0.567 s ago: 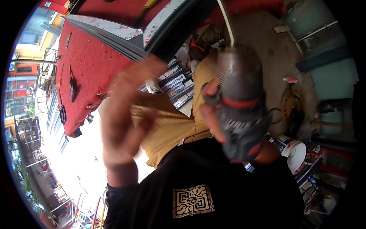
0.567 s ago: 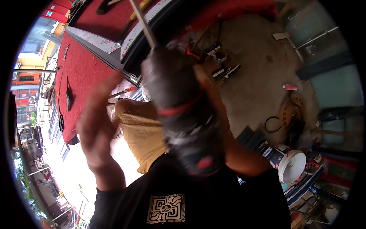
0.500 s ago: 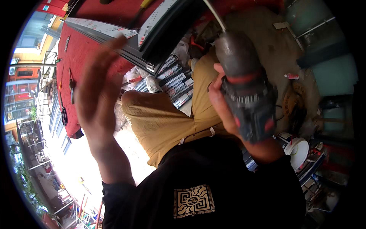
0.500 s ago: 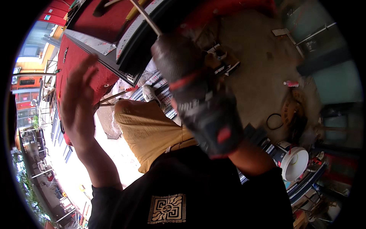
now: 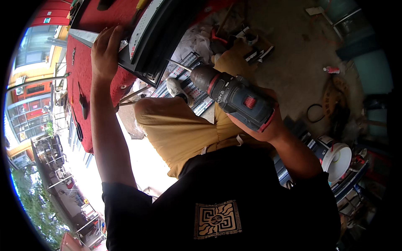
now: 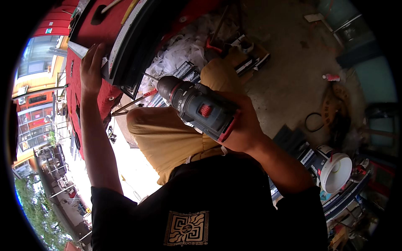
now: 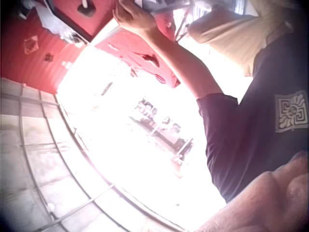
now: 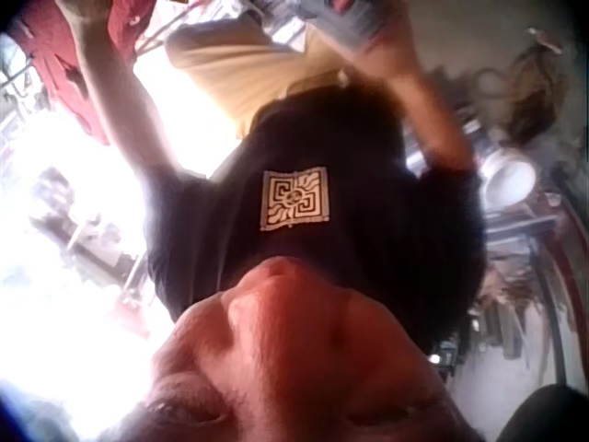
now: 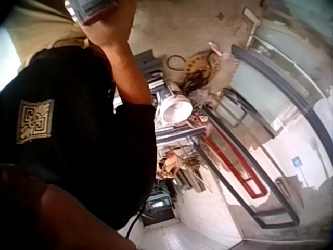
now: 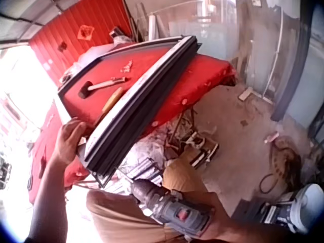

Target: The person uses a cordless drill to fasten screws into a metal window frame resting on a red workbench. They repeatedly position the drill, drive screws into the frame's corners and edges, and adjust the frame's position to access different fastening points.

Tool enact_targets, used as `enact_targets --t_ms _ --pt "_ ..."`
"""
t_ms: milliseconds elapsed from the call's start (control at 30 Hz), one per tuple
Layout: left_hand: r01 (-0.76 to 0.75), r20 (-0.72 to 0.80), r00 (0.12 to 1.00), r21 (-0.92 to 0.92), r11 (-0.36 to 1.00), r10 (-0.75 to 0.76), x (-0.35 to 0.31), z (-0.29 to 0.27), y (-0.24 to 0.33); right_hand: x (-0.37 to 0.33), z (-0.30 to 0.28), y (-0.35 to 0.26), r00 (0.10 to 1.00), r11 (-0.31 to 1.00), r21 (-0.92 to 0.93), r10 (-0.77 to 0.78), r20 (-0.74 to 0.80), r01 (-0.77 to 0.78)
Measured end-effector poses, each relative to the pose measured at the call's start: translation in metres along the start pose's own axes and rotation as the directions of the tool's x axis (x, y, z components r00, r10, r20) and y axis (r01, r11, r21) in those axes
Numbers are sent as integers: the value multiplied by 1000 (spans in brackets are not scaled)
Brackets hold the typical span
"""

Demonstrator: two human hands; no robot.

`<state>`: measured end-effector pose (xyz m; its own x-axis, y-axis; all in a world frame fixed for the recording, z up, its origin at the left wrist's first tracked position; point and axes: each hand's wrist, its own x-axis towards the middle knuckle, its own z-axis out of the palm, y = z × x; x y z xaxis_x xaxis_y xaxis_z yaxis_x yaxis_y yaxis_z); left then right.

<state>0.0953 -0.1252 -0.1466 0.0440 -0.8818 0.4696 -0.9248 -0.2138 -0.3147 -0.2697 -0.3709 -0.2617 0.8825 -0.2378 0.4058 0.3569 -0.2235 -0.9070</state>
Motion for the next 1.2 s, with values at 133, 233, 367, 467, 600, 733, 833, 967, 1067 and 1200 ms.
enact_targets --t_ms 133,233,367,467,600,733,833,967,1067,1200 --pt "-42 -40 998 -17 999 41 8 -2 9 3 1 0 995 990 106 94 26 -96" --pt "-10 -70 997 14 1000 11 6 -3 14 4 3 7 997 992 -102 -66 45 70" --pt "-18 -51 998 36 999 20 2 -2 8 1 7 14 990 975 -176 -130 55 138" --pt "11 -67 998 21 1000 -9 -1 1 9 -1 7 13 997 983 -170 -57 58 67" --pt "-3 -87 996 74 997 9 -7 3 3 0 7 16 996 995 -99 41 82 -33" --pt "22 -73 997 23 999 -20 -8 4 4 -3 8 21 1000 991 -130 -12 24 15" --pt "22 -84 996 50 999 -18 -10 7 2 -2 8 21 997 995 -86 60 51 -56" --pt "17 -101 995 75 997 -9 -8 4 6 6 12 18 996 982 -167 -88 13 89" --pt "95 -90 991 -45 994 -99 -1 3 16 0 13 20 999 992 -118 -41 -21 38" --pt "37 -174 984 18 999 -34 5 3 20 -11 13 28 995 962 -262 -89 -37 76"
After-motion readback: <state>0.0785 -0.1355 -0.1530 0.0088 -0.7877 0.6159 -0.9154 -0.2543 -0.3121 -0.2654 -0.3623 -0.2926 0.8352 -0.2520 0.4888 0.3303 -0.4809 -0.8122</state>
